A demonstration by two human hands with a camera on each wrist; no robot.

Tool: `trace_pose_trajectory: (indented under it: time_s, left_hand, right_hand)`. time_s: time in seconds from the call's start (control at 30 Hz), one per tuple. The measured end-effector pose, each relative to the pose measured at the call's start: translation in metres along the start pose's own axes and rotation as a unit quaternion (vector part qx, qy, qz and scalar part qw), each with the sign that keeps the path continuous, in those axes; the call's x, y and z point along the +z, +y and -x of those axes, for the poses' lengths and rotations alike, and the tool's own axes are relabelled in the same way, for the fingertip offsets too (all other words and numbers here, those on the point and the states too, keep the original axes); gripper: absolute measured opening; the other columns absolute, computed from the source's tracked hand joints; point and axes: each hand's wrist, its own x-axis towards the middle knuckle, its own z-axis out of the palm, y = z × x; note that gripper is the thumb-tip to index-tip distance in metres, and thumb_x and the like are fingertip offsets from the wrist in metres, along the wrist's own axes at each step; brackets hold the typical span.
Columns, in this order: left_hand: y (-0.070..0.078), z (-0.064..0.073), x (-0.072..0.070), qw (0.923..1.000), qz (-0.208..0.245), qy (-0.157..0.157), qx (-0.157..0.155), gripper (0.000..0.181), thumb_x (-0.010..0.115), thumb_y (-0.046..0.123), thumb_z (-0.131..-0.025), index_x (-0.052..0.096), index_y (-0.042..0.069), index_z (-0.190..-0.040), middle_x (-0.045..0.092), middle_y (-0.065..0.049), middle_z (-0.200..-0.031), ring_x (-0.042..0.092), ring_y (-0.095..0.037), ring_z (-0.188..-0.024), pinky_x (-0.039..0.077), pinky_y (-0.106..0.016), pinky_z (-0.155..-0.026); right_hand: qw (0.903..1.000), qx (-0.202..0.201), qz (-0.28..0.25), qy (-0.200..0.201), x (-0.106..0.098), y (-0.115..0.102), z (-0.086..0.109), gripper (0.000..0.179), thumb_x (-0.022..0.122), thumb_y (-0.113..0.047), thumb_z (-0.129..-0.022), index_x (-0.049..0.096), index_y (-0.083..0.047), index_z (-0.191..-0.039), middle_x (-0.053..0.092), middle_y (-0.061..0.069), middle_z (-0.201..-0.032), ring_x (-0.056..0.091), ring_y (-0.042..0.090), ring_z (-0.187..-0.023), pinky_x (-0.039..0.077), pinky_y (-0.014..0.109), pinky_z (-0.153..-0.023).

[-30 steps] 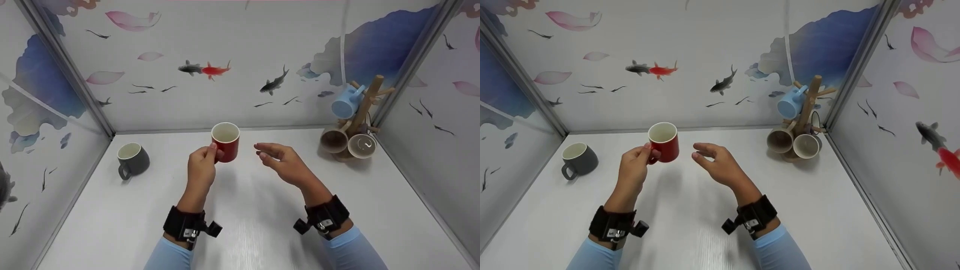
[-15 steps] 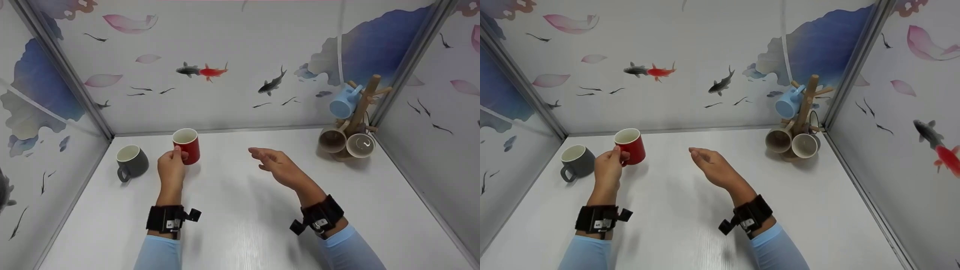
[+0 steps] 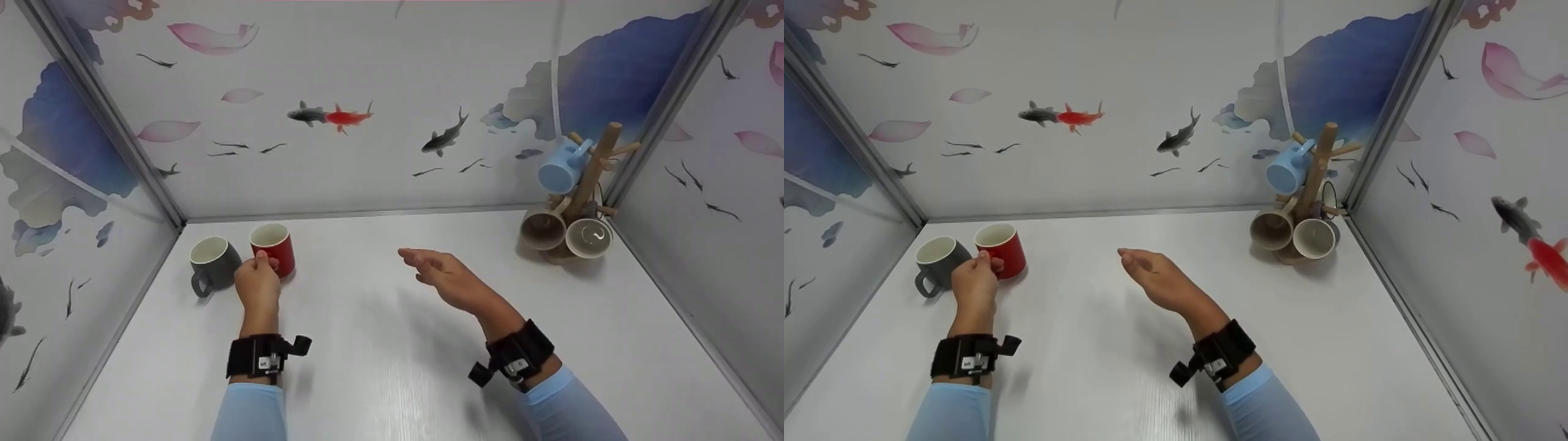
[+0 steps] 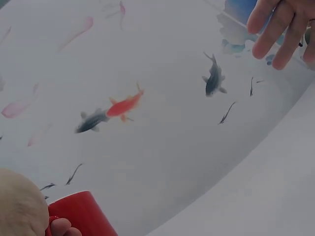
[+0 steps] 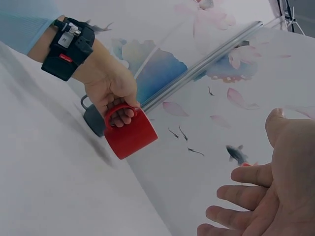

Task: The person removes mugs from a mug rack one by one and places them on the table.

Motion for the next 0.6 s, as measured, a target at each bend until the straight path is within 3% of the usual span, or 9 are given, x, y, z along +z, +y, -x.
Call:
trace_pose_trajectory:
  time_s: [0.17, 0.43, 0.6]
  left_hand:
    - [-0.009, -0.005, -0.004, 0.9999, -0.003, -0.006, -0.014, 0.047, 0.044, 0.025, -0.124, 0.073, -0.011, -0.114, 0.070, -0.032, -0.126, 0.062, -0.040, -0.121, 0.049, -0.046, -0.101]
    - [-0.014, -0.009, -0.009, 0.9985, 0.023, -0.017, -0.047, 0.046, 0.042, 0.025, -0.124, 0.070, -0.010, -0.117, 0.067, -0.029, -0.130, 0.057, -0.039, -0.129, 0.045, -0.051, -0.116]
    - [-0.016, -0.012, -0.011, 0.9976, 0.032, -0.022, -0.057, 0.045, 0.042, 0.026, -0.125, 0.070, -0.008, -0.117, 0.068, -0.025, -0.125, 0.057, -0.035, -0.126, 0.047, -0.048, -0.113]
  right_hand:
    - [1.0000, -0.001, -0.002, -0.006, 0.004, 0.001, 0.000, 0.068, 0.046, -0.052, -0.123, 0.049, -0.005, -0.171, 0.046, 0.018, -0.179, 0.040, 0.040, -0.170, 0.040, 0.056, -0.136]
    - [0.9998, -0.012, 0.007, -0.016, 0.007, 0.002, -0.001, 0.068, 0.048, -0.051, -0.122, 0.050, -0.004, -0.171, 0.047, 0.019, -0.179, 0.041, 0.040, -0.169, 0.040, 0.057, -0.136]
    - [0.9996, -0.019, 0.009, -0.018, 0.006, 0.004, 0.000, 0.069, 0.048, -0.053, -0.122, 0.049, -0.003, -0.171, 0.048, 0.018, -0.178, 0.041, 0.042, -0.169, 0.040, 0.058, -0.136]
